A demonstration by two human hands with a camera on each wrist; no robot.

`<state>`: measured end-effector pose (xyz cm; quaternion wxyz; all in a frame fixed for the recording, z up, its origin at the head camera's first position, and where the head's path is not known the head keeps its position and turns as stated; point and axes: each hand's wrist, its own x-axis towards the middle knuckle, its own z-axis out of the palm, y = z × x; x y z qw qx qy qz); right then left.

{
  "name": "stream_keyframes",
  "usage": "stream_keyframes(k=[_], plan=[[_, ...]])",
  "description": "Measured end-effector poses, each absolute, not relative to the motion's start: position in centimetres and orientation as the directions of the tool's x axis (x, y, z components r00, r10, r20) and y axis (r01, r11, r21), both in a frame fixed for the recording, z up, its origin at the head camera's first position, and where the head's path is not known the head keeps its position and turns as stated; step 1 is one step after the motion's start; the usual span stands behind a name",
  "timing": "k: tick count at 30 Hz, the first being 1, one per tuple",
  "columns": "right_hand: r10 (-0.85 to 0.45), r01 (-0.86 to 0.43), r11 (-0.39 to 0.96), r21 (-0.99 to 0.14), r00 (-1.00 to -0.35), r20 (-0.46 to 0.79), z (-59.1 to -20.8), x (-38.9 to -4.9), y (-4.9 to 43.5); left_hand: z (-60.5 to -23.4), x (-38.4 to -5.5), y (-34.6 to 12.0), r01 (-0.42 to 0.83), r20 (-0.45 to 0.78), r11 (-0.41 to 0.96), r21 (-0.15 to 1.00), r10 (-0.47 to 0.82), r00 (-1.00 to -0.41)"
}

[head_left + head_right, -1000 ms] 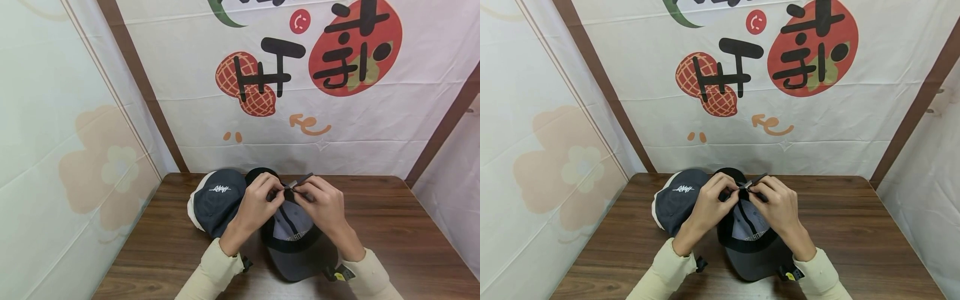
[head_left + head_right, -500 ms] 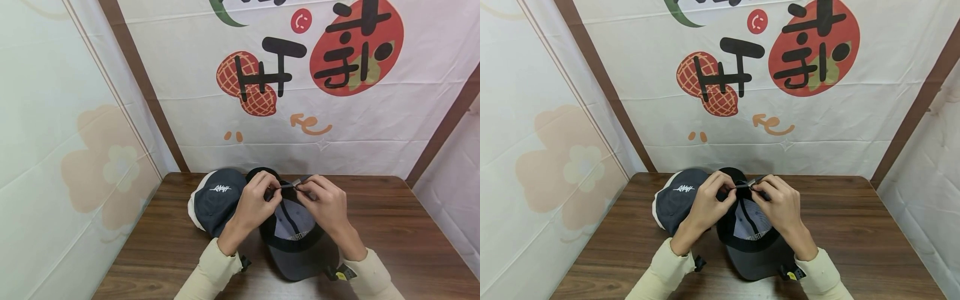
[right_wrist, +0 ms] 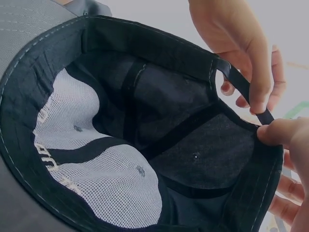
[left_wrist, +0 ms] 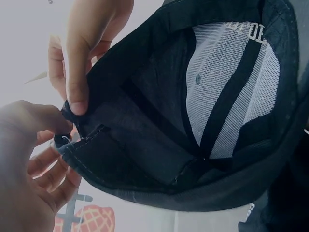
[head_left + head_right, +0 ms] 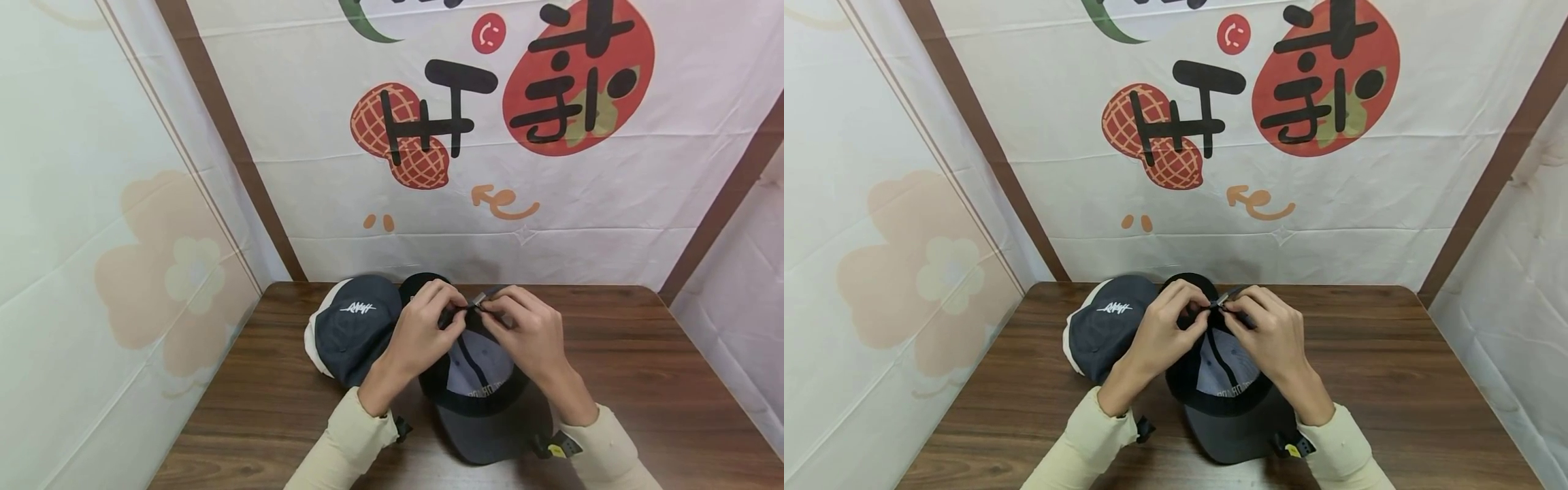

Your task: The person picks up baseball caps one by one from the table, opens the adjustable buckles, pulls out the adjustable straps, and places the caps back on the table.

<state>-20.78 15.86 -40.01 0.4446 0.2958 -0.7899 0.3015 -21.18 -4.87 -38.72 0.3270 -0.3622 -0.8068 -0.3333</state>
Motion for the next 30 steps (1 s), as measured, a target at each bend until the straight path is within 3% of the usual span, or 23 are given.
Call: stream_keyframes(k=[9, 30], plan=[[-0.242, -0.768, 0.611, -0.19, -0.41, 0.879, -39.91, -20.71, 15.86, -38.57, -21.24, -4.61, 0.81, 0.777, 0.508, 0.292, 0.368, -0.511], [-0.206, -0.739, 0.647, -0.187, -0.406, 0.89, -39.7, -20.38, 15.37, -38.59, -21.27, -4.73, 0.803, 0.796, 0.525, 0.282, 0.34, -0.501]])
